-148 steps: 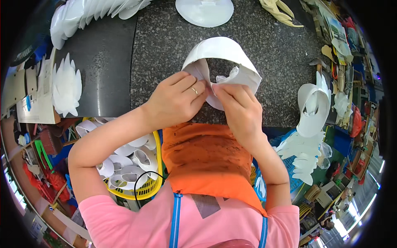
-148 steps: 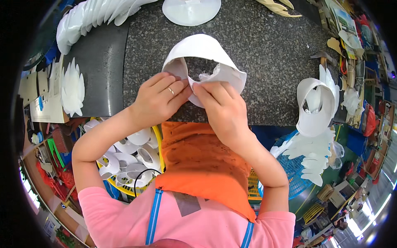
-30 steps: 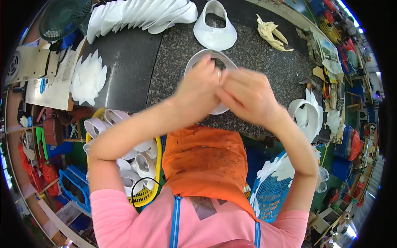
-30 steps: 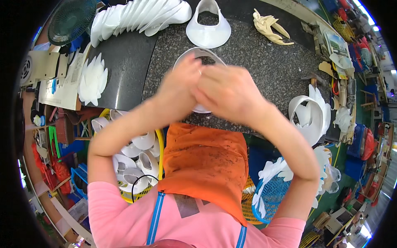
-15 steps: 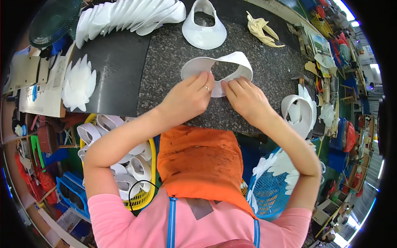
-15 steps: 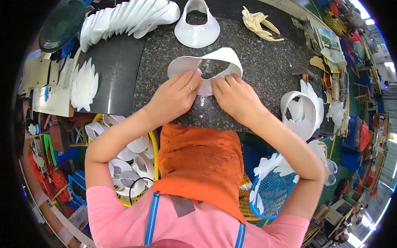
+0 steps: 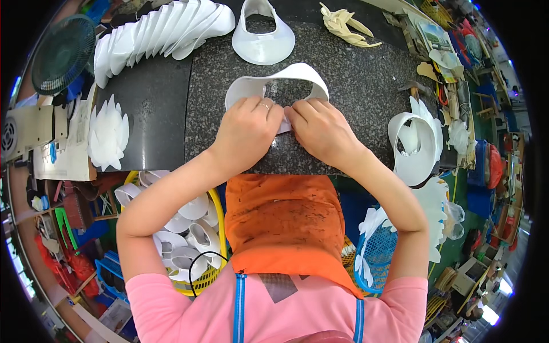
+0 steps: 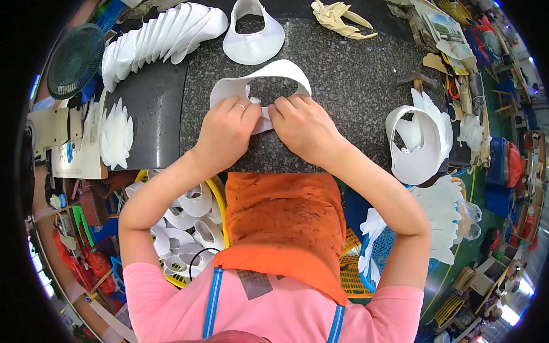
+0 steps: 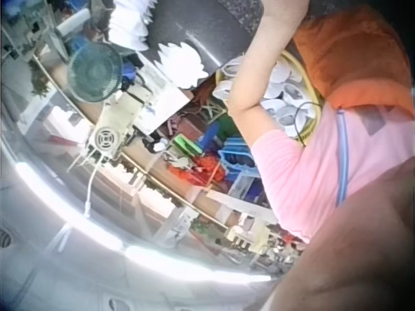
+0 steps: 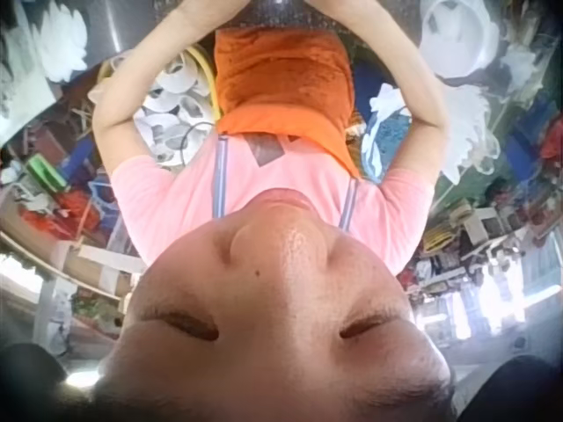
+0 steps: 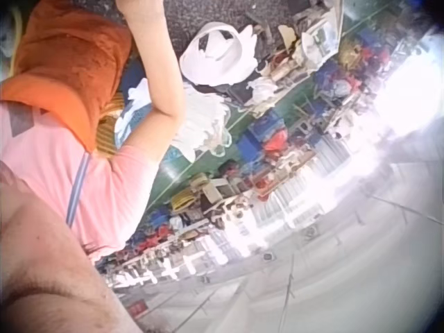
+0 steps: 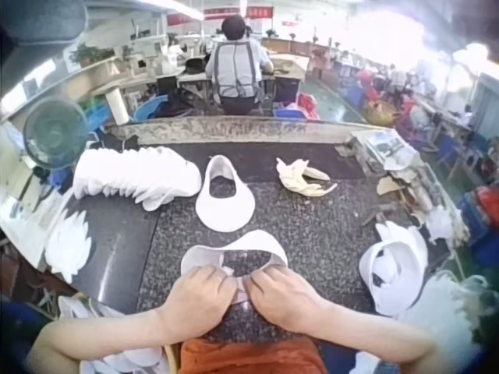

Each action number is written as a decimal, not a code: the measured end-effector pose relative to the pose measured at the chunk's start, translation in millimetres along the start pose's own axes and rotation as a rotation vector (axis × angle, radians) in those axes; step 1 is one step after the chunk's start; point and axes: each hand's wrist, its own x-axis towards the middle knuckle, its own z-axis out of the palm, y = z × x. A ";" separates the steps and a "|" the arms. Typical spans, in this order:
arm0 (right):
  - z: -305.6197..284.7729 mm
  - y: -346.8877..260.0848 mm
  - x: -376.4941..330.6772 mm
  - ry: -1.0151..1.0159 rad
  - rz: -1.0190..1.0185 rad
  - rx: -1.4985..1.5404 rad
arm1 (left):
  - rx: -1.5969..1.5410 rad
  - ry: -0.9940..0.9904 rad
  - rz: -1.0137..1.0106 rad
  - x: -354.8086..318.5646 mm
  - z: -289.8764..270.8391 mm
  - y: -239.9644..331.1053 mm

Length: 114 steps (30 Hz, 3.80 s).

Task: The person attaches a white leather shoe upper to its lining by folding the edges over and pressing them together by hand. They handle several white shoe uppers and u-shaped lining components, fitting them together one by one at a workstation.

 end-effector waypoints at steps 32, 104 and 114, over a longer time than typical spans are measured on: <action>7.9 -15.9 -5.0 0.084 0.141 -0.028 | 0.033 0.232 0.036 -18.3 26.4 -11.7; -45.8 31.6 -57.5 -0.205 -0.090 -0.072 | 0.044 -0.015 0.382 36.8 26.8 13.8; -60.8 -10.6 -8.4 0.193 0.717 1.251 | -1.395 0.527 -0.569 19.0 -31.3 46.7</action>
